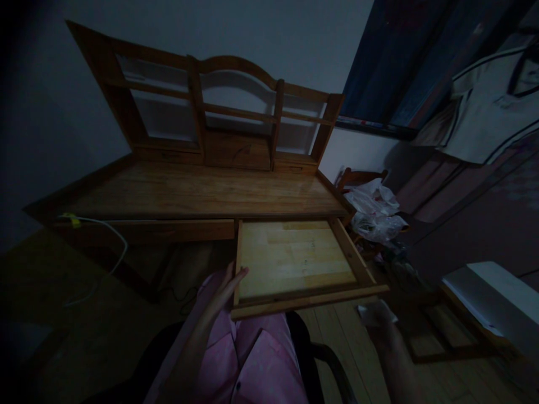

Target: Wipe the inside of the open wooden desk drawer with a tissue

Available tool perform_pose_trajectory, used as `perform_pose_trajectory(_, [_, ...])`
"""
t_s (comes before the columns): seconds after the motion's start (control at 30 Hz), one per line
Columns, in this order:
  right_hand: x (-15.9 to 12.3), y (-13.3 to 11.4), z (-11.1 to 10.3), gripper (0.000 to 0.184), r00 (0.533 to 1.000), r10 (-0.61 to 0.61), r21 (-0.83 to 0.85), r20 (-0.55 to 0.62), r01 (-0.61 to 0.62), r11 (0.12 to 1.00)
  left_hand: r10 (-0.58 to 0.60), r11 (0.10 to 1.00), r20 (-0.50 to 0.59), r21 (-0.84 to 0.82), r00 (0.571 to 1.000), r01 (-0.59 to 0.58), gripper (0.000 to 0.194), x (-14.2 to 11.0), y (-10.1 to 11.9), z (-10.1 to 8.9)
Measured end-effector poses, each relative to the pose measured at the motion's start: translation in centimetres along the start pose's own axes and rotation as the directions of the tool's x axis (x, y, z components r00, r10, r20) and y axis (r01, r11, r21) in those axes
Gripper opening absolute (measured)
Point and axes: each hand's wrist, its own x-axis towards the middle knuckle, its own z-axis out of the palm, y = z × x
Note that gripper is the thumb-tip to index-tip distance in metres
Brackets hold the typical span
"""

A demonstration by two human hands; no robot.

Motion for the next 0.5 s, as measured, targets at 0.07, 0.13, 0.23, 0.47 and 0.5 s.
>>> perform_pose_trajectory(0.07, [0.6,0.2,0.9,0.032,0.996,0.075,0.069,0.041,-0.078,0.995,-0.007,1.000,-0.003,0.011,1.000,0.007,0.072,0.2,-0.3,-0.1])
perform_pose_trajectory(0.13, [1.2,0.2,1.6,0.029,0.999,0.016,0.149,0.049,-0.023,0.988,-0.005,1.000,-0.010,0.019,1.000,0.005,0.073,0.3,-0.6,-0.2])
perform_pose_trajectory(0.23, [1.6,0.4,2.3,0.035,0.997,-0.067,0.240,-0.049,0.077,0.968,0.005,1.000,-0.003,0.020,1.000,-0.005,0.076,0.5,-0.9,-0.2])
perform_pose_trajectory(0.47, [0.0,1.1,4.1,0.044,0.994,-0.042,0.318,-0.102,0.073,0.945,0.003,1.000,-0.010,0.009,1.000,-0.003,0.076,0.5,-0.8,-0.2])
perform_pose_trajectory(0.5, [-0.3,1.1,4.3,0.044,0.993,-0.037,0.324,-0.108,0.070,0.943,0.011,1.000,-0.010,0.011,1.000,-0.011,0.076,0.5,-0.8,-0.2])
